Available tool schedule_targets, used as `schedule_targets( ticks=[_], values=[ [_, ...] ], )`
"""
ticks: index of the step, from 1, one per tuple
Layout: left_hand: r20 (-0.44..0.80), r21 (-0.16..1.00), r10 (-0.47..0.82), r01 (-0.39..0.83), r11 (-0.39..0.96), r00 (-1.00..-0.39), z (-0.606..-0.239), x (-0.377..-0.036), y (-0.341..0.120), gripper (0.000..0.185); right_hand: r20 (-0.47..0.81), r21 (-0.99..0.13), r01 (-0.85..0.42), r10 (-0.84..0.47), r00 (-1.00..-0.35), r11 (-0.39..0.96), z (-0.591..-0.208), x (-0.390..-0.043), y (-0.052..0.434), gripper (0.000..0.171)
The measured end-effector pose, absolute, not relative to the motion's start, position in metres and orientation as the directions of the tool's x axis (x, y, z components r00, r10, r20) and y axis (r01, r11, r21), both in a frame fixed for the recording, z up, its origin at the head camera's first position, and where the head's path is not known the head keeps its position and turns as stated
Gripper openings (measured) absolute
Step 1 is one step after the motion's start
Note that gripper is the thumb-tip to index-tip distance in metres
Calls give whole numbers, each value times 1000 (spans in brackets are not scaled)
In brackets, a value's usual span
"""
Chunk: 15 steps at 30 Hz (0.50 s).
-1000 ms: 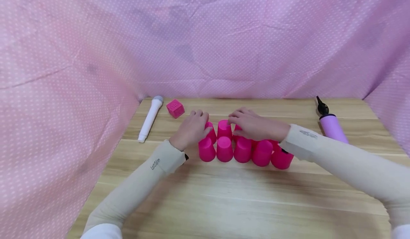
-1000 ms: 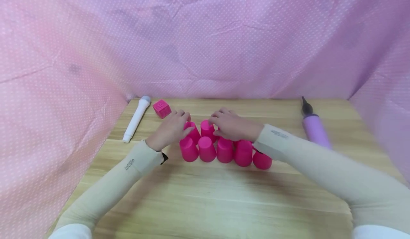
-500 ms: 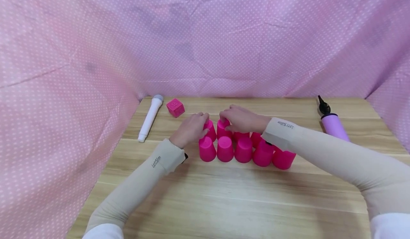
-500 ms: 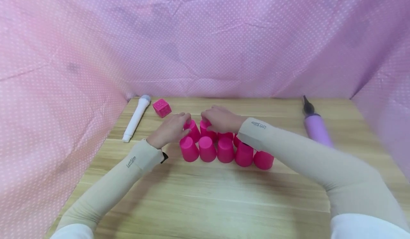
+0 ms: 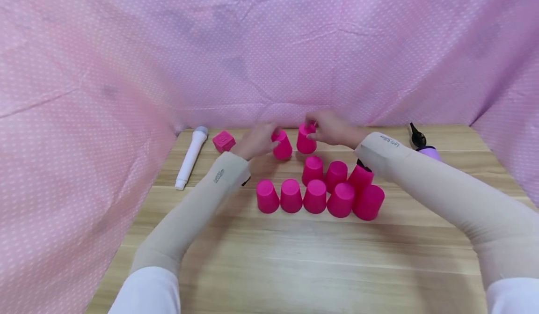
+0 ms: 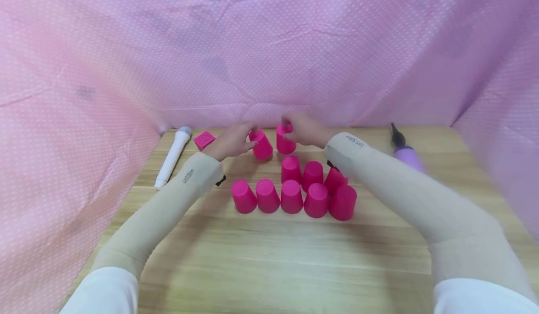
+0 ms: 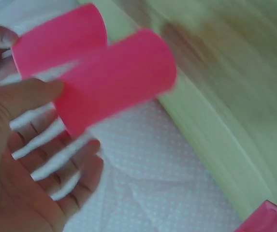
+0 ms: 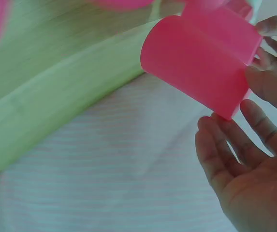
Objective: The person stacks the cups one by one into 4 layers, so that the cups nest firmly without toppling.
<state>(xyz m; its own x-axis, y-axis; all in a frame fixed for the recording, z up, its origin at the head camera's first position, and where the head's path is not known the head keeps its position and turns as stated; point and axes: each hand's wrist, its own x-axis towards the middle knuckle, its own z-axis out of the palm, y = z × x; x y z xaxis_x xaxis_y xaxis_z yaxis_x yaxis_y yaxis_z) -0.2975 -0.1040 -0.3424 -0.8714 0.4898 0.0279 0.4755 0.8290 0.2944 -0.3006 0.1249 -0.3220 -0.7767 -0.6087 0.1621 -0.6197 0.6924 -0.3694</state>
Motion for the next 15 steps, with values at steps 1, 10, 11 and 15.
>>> schedule_targets(
  ticks=[1,10,11,15],
  values=[
    [12,294,505,486,823,-863,-343,-303,-100,27,148,-371,-604,-597,-788,705,-324,-304,129,20],
    [-94,258,564,527,810,-820,-350,-333,-74,25,59,-397,-541,-568,-821,741,-345,-323,151,20],
    [-97,258,569,532,807,-816,-350,-335,-72,24,54,-400,-538,-567,-822,742,-345,-324,152,20],
    [-95,260,594,556,790,-799,-350,-341,-65,22,41,-409,-525,-560,-828,746,-346,-326,156,18]
  ],
)
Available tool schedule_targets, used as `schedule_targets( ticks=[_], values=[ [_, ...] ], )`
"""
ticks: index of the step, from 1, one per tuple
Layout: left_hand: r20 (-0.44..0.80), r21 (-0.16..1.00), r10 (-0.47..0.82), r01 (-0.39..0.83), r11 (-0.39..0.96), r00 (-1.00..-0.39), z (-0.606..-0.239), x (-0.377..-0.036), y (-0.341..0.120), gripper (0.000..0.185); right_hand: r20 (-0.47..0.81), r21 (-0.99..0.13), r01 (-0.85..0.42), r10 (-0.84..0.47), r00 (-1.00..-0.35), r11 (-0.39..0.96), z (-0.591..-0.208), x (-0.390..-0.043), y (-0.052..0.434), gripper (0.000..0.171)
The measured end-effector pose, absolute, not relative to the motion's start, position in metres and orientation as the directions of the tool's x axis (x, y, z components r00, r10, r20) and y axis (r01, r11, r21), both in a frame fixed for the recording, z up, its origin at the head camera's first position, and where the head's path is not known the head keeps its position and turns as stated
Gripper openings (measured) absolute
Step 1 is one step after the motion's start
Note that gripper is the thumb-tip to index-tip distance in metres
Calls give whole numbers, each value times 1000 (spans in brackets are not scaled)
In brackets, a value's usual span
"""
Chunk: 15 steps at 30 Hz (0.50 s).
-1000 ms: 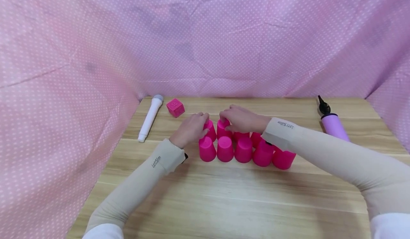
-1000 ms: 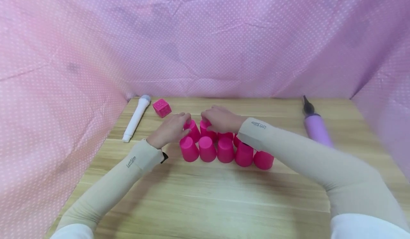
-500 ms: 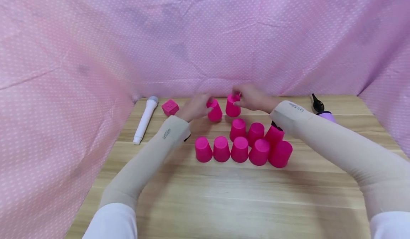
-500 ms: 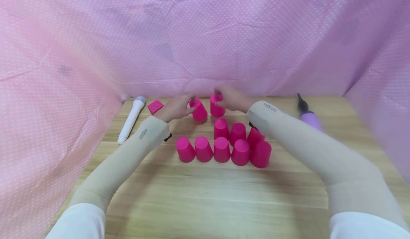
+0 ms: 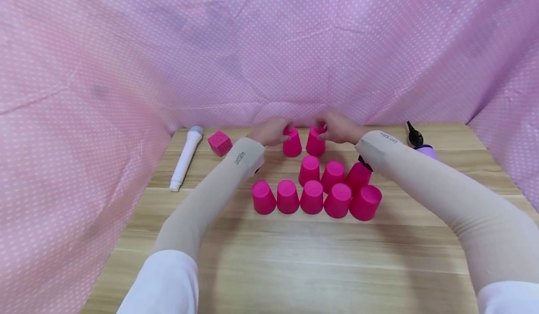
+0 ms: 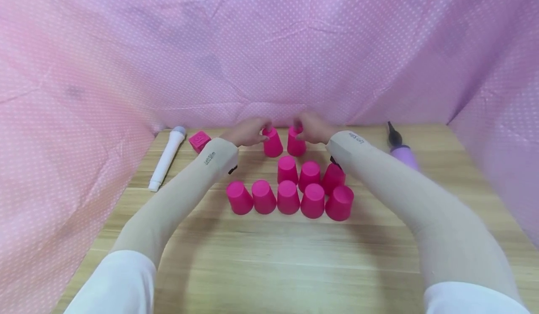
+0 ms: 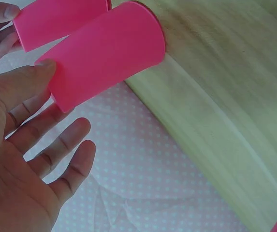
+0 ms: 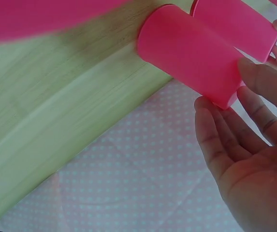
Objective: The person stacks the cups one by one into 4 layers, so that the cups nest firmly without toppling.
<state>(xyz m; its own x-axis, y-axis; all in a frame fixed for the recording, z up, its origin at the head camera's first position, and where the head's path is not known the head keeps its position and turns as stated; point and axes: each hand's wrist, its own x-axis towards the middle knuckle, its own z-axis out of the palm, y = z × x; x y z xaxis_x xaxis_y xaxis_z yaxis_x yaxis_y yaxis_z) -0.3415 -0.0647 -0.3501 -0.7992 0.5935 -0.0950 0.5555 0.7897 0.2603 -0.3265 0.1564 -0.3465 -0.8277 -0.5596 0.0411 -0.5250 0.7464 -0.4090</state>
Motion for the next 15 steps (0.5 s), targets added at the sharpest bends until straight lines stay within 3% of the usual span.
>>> schedule_targets(
  ticks=[6,15],
  values=[
    [-85,254,617,582,772,-782,-351,-348,-52,17,59,-411,-522,-549,-834,748,-348,-330,161,18],
    [-111,286,581,534,796,-806,-354,-349,-41,18,43,-435,-493,-530,-847,753,-353,-334,164,17]
  ],
)
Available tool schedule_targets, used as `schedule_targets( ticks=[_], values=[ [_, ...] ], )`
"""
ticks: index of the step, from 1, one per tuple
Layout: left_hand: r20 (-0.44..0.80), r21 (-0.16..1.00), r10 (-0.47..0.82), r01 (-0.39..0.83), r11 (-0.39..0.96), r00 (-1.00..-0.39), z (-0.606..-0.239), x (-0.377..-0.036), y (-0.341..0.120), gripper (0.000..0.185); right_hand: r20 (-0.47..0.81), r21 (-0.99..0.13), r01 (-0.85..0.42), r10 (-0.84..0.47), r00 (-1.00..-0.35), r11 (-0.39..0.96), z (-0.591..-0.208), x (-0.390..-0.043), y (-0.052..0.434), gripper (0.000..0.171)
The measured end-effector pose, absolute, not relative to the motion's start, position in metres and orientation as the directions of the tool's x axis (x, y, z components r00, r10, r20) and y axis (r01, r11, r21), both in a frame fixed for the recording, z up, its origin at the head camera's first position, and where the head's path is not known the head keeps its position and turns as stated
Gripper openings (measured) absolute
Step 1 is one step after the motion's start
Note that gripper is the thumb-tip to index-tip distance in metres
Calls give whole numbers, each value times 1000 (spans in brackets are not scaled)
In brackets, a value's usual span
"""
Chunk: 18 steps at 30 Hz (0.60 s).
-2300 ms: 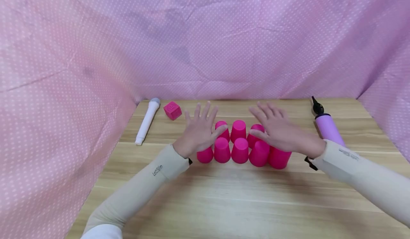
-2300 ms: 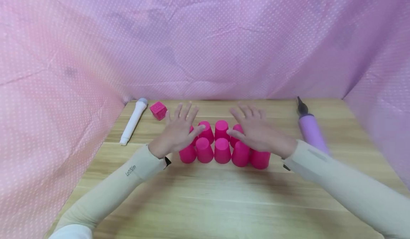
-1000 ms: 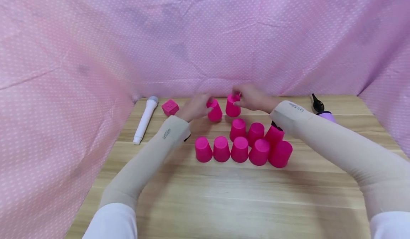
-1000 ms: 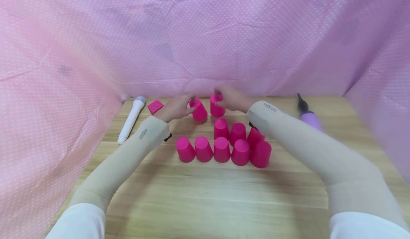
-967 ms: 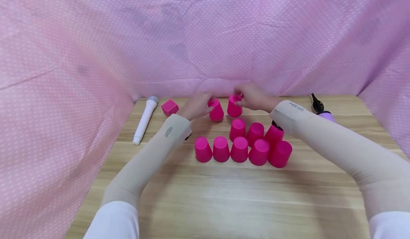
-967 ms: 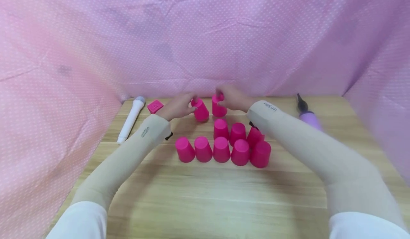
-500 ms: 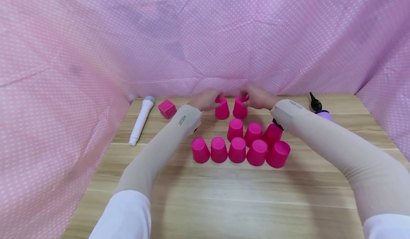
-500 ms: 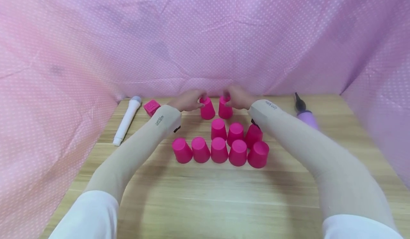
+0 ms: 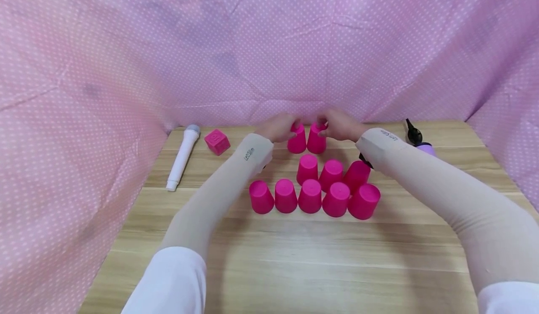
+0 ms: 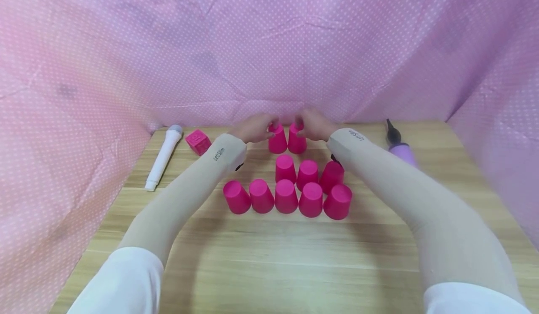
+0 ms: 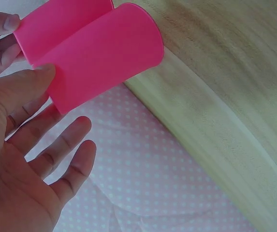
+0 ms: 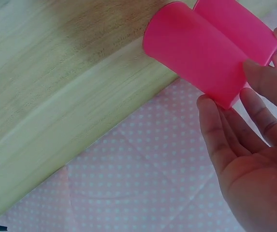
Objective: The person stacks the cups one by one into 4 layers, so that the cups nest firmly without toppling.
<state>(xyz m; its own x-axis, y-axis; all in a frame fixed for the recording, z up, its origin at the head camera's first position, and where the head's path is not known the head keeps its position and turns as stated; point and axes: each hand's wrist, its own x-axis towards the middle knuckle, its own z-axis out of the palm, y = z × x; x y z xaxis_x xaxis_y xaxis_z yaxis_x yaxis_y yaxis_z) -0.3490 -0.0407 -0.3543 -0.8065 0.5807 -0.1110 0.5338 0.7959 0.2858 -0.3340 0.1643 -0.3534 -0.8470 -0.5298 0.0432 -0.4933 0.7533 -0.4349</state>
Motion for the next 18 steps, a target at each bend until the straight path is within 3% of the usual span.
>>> schedule_targets(
  ticks=[6,11,18],
  values=[
    [-122,258,587,545,797,-800,-349,-347,-42,22,22,-457,-478,-528,-849,750,-349,-330,167,18],
    [-99,259,612,574,777,-784,-335,-336,-45,32,76,-481,-505,-540,-838,716,-335,-313,178,22],
    [-45,198,769,749,633,-638,-323,-295,-50,35,160,-415,-615,-612,-775,670,-324,-274,199,25]
  ],
)
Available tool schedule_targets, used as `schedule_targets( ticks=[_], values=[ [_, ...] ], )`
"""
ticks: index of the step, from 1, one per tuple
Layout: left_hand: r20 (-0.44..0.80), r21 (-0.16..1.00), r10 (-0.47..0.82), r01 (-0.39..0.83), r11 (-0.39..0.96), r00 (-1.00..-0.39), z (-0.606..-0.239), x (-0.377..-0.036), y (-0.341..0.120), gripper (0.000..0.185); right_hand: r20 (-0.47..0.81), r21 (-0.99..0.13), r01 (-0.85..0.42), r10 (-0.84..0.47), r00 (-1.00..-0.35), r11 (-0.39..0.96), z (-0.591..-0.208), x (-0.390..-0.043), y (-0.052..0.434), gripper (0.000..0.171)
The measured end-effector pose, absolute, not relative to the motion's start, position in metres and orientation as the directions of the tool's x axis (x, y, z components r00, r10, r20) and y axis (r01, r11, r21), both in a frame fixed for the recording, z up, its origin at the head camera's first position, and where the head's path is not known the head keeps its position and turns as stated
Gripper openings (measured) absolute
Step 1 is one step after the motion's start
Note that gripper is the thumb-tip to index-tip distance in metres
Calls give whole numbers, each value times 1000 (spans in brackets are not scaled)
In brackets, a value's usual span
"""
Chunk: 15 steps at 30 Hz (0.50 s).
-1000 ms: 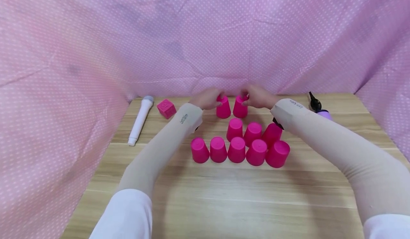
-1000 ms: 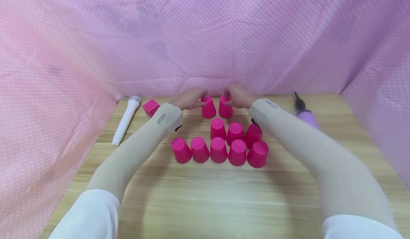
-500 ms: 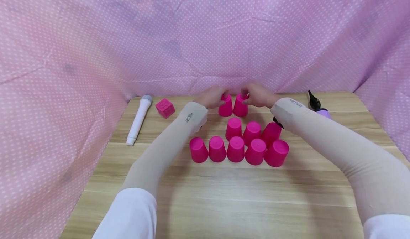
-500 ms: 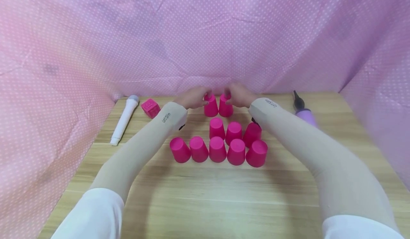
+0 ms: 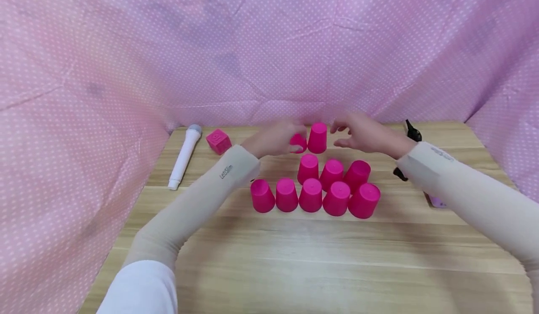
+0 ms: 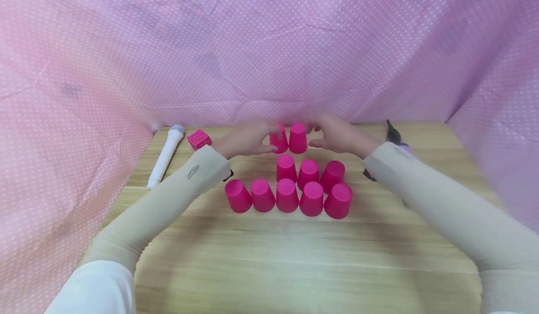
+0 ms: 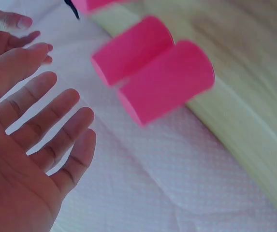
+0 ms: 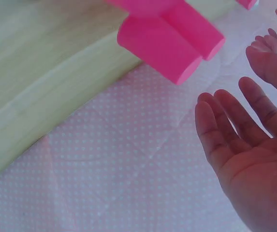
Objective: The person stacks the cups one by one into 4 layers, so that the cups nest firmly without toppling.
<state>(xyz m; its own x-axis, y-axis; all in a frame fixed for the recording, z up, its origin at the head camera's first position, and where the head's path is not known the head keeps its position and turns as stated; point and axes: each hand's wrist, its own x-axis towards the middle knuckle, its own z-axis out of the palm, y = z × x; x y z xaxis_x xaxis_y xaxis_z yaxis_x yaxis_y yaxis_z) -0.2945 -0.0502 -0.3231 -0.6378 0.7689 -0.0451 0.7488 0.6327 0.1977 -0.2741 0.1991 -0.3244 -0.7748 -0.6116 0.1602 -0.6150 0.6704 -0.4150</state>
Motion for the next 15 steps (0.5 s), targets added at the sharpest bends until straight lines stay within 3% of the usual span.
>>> schedule_targets(
  ticks=[4,8,15],
  values=[
    [-78,180,810,791,585,-582,-323,-277,-47,40,141,-386,-613,-613,-778,689,-329,-254,207,30],
    [-129,182,807,786,591,-576,-325,-269,-41,40,93,-382,-604,-621,-778,700,-335,-240,210,31],
    [-134,226,807,775,590,-575,-327,-264,-35,32,116,-377,-656,-670,-734,654,-345,-235,207,30]
  ],
)
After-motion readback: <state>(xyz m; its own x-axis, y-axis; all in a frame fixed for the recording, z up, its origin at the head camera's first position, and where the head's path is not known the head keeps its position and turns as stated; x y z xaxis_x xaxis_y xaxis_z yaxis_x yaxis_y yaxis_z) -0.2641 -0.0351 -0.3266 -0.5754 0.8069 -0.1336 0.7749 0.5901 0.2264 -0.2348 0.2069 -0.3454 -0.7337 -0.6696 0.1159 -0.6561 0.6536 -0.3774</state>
